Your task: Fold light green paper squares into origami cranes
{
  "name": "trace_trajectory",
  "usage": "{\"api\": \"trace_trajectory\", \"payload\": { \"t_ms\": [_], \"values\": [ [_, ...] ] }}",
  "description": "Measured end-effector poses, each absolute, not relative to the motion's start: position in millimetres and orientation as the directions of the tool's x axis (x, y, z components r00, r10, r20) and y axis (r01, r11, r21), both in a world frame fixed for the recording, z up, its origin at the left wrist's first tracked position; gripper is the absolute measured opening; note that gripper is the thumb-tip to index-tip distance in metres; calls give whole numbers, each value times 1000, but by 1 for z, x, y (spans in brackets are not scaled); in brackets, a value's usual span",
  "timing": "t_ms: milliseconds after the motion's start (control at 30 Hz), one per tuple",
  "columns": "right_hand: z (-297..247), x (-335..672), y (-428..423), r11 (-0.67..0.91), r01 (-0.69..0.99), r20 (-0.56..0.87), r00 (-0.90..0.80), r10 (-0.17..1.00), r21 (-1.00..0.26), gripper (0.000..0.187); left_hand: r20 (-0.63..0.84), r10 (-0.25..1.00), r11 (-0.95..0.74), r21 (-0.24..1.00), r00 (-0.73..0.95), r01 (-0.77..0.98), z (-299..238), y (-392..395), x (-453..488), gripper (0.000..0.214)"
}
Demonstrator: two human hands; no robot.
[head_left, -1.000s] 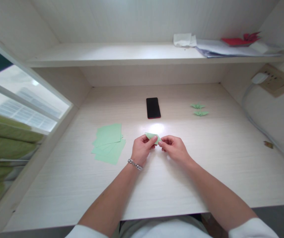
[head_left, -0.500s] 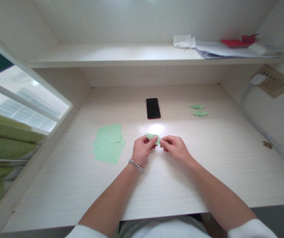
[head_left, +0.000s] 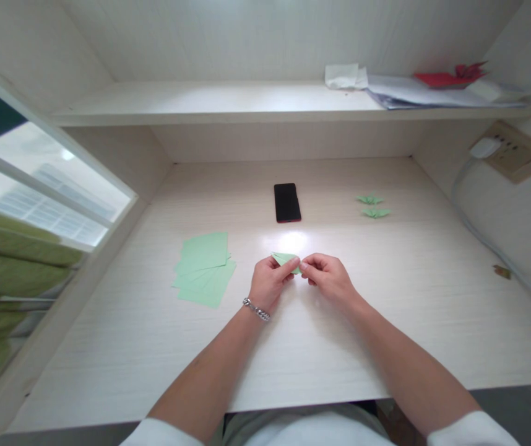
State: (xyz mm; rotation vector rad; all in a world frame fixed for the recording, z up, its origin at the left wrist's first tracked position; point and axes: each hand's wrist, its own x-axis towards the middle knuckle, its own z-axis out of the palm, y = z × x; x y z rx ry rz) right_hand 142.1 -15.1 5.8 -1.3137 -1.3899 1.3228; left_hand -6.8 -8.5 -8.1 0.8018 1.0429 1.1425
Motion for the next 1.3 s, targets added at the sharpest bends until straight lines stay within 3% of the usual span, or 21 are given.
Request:
{"api": "trace_trajectory", "payload": {
  "t_ms": [233,533,833,1033,1300],
  "values": [
    [9,141,-15,-95,128,-116,-165,980,-987,20,-192,978,210,889,85,-407,-4,-10,-3,21],
    [1,143,-11,-168,74,-178,-156,972,-983,23,-244,970,235,936,0,-262,-8,-7,-7,28],
    [-3,144,-8,-169,22,-170,-117,978,-985,27,-254,966,259,931,54,-258,-4,-7,-8,34],
    [-2,146,-8,-169,59,-177,-153,972,-984,25,-250,968,249,921,36,-300,-5,-5,-11,32],
    [5,143,-9,-248,-42,-239,-163,957,-968,25,-273,960,233,899,-58,-371,-3,1,-12,37]
  ]
}}
